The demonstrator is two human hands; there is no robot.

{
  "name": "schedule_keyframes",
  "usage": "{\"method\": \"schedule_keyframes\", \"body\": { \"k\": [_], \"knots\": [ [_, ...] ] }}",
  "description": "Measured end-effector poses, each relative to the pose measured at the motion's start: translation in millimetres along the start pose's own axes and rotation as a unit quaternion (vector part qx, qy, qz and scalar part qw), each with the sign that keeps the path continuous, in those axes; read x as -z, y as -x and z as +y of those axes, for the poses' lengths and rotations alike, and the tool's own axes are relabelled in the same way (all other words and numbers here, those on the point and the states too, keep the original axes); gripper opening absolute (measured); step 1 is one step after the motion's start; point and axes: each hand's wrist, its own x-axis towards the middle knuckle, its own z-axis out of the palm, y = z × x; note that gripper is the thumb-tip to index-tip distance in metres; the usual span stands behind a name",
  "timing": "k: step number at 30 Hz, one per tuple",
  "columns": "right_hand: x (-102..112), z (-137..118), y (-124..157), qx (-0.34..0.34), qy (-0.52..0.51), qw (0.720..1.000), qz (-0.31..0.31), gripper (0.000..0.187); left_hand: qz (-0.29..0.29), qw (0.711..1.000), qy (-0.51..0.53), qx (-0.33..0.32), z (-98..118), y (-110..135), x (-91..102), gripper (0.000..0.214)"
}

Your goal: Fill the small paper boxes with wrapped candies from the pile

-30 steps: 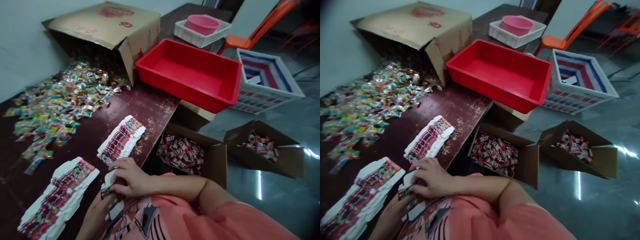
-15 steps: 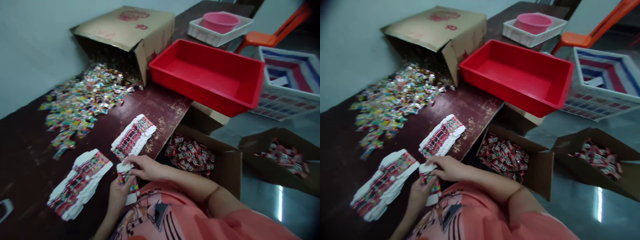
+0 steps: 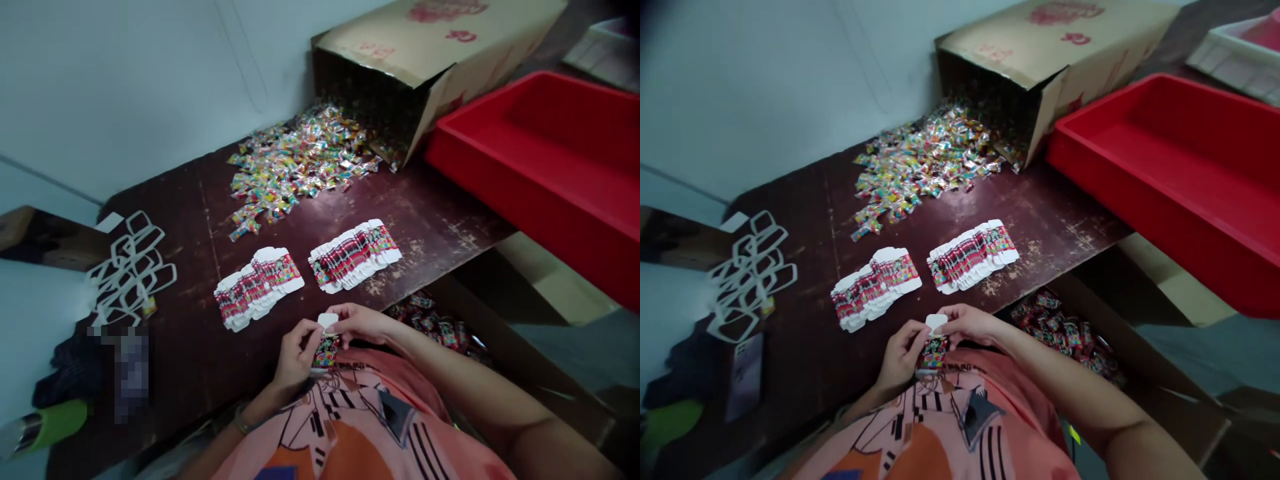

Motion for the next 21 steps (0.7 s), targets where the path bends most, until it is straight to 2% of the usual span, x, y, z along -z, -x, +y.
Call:
{"method": "schedule_keyframes", "body": {
  "k": [1,3,6,8,11,13,14,16,18,19,21],
  "knots": [
    [-3,-4,-2,0.011,0.049,0.999,0.003,0.035,0.018,0.998,0.049,0.025,1,0,-1.3,0.015],
    [-12,-10,-4,0.075,0.169,0.982,0.025,0.032,0.025,0.977,0.188,0.095,3,-3,-3.7,0.037],
    [-28,-19,-5,0.194,0.326,0.923,0.062,0.036,-0.002,0.911,0.365,0.192,5,-7,-3.2,0.062],
    [-33,-22,-7,0.206,0.369,0.905,0.058,0.040,-0.015,0.885,0.416,0.211,5,-8,0.1,0.063],
    [-32,-25,-14,0.181,0.382,0.905,0.053,0.032,-0.032,0.868,0.454,0.198,1,-3,7.8,0.063],
    [-31,-24,-16,0.194,0.418,0.887,0.035,0.028,-0.057,0.874,0.446,0.182,-5,2,13.8,0.065],
    [-31,-22,-16,0.211,0.447,0.869,0.019,0.028,-0.066,0.886,0.425,0.172,-8,4,16.8,0.065],
    [-33,-16,-12,0.242,0.516,0.822,-0.009,0.027,-0.074,0.917,0.364,0.147,-14,7,22.1,0.067],
    [-35,-12,-9,0.261,0.572,0.777,-0.010,0.037,-0.075,0.938,0.316,0.123,-18,6,26.1,0.072],
    [-36,-12,-9,0.267,0.588,0.764,-0.007,0.040,-0.077,0.942,0.306,0.114,-18,5,27.8,0.076],
    [-31,-20,-18,0.269,0.591,0.760,-0.035,0.032,-0.073,0.946,0.298,0.102,-15,2,33.1,0.088]
  ]
}}
